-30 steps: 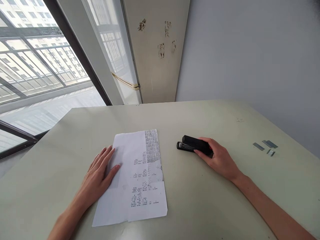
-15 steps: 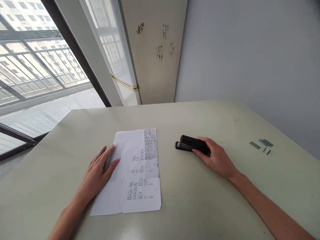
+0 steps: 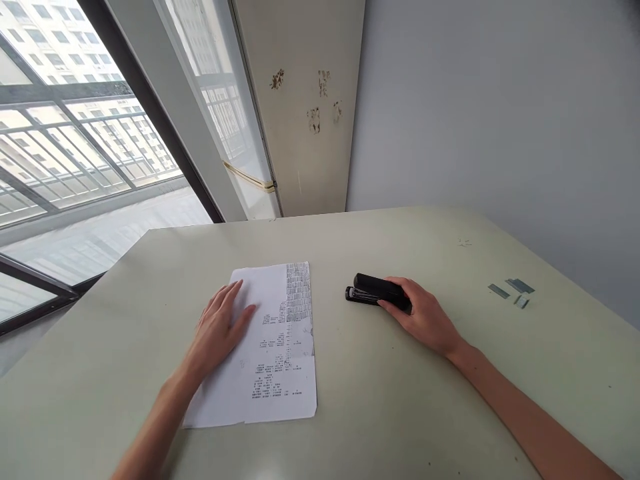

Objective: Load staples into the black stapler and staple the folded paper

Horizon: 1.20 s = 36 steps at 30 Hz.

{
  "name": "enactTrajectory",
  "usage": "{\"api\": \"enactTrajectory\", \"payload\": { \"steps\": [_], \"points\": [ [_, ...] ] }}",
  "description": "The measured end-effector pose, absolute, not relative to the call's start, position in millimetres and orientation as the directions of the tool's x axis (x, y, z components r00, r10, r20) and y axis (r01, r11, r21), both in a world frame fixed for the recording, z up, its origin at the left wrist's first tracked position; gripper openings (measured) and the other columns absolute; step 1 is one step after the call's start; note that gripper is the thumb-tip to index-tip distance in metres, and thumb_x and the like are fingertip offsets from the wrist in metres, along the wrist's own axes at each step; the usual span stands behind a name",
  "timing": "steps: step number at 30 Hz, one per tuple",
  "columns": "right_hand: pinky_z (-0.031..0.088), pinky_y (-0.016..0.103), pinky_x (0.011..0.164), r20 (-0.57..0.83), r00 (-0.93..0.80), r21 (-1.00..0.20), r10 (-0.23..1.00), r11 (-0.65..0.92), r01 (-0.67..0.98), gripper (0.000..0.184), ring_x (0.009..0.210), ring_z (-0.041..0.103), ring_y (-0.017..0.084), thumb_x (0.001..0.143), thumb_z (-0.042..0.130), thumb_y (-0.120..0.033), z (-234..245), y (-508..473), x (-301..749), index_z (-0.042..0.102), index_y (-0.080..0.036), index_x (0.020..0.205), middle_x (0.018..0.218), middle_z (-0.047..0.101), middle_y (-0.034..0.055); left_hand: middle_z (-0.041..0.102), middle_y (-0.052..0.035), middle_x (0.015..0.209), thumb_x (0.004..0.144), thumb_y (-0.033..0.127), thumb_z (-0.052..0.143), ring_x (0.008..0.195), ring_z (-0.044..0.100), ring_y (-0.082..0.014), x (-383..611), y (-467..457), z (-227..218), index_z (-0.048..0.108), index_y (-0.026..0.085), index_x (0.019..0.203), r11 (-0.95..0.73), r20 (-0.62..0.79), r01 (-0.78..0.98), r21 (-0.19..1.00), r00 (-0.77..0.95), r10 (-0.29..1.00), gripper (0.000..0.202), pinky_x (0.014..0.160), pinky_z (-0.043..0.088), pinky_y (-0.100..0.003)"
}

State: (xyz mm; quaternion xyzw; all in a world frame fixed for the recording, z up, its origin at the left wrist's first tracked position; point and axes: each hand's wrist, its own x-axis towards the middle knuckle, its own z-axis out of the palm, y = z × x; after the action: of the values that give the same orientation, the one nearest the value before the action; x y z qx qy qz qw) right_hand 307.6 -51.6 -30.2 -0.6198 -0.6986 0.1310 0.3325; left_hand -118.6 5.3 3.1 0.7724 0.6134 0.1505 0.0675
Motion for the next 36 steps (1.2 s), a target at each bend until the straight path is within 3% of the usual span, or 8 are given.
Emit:
{"api": "enactTrajectory", "payload": {
  "steps": [6,14,24,30,36],
  "points": [
    [0.059,0.044,0.085,0.302,-0.006,-0.597,0.953,0.194,0.779,0.038,0.100,0.071,0.027,0.102,0.055,-0.053,-31,-51,307,0.055,-0.029,0.131,0.123,0.071,0.0079,0.047,-0.0200,0.159,0.102,0.060,0.037,0.147,0.042,-0.0390,-114,51,2,0.041,0.009,0.157,-0.136,0.161,0.948,0.287,0.092,0.983,0.074,0.120,0.034,-0.057],
    [0.061,0.043,0.085,0.323,-0.003,-0.595,0.947,0.205,0.777,0.039,0.102,0.071,0.028,0.101,0.056,-0.056,-35,-50,309,0.056,-0.031,0.131,0.121,0.073,0.0066,0.055,-0.0131,0.153,0.101,0.057,0.039,0.147,0.041,-0.0350,-127,66,-14,0.050,0.017,0.150,-0.171,0.228,0.932,0.321,0.100,0.969,0.065,0.121,0.033,-0.053],
    [0.060,0.045,0.089,0.295,0.013,-0.626,0.956,0.183,0.758,0.039,0.107,0.070,0.028,0.100,0.058,-0.055,-34,-51,308,0.056,-0.032,0.132,0.125,0.071,0.0061,0.058,-0.0141,0.146,0.101,0.055,0.041,0.138,0.049,-0.0362,-126,64,-15,0.053,0.020,0.146,-0.189,0.267,0.922,0.337,0.099,0.959,0.059,0.116,0.038,-0.054],
    [0.059,0.044,0.089,0.290,0.023,-0.629,0.957,0.172,0.758,0.040,0.107,0.070,0.028,0.100,0.058,-0.056,-35,-51,308,0.057,-0.032,0.132,0.126,0.071,0.0060,0.056,-0.0142,0.145,0.099,0.060,0.043,0.137,0.047,-0.0367,-124,62,-14,0.053,0.019,0.147,-0.179,0.254,0.911,0.371,0.085,0.963,0.064,0.117,0.037,-0.055],
    [0.059,0.045,0.089,0.275,0.022,-0.633,0.961,0.164,0.757,0.041,0.106,0.069,0.028,0.100,0.058,-0.055,-35,-52,308,0.056,-0.032,0.133,0.127,0.071,0.0064,0.054,-0.0155,0.138,0.099,0.063,0.045,0.135,0.045,-0.0375,-123,59,-13,0.051,0.022,0.149,-0.139,0.237,0.909,0.392,0.046,0.970,0.066,0.111,0.044,-0.056]
  ]
}}
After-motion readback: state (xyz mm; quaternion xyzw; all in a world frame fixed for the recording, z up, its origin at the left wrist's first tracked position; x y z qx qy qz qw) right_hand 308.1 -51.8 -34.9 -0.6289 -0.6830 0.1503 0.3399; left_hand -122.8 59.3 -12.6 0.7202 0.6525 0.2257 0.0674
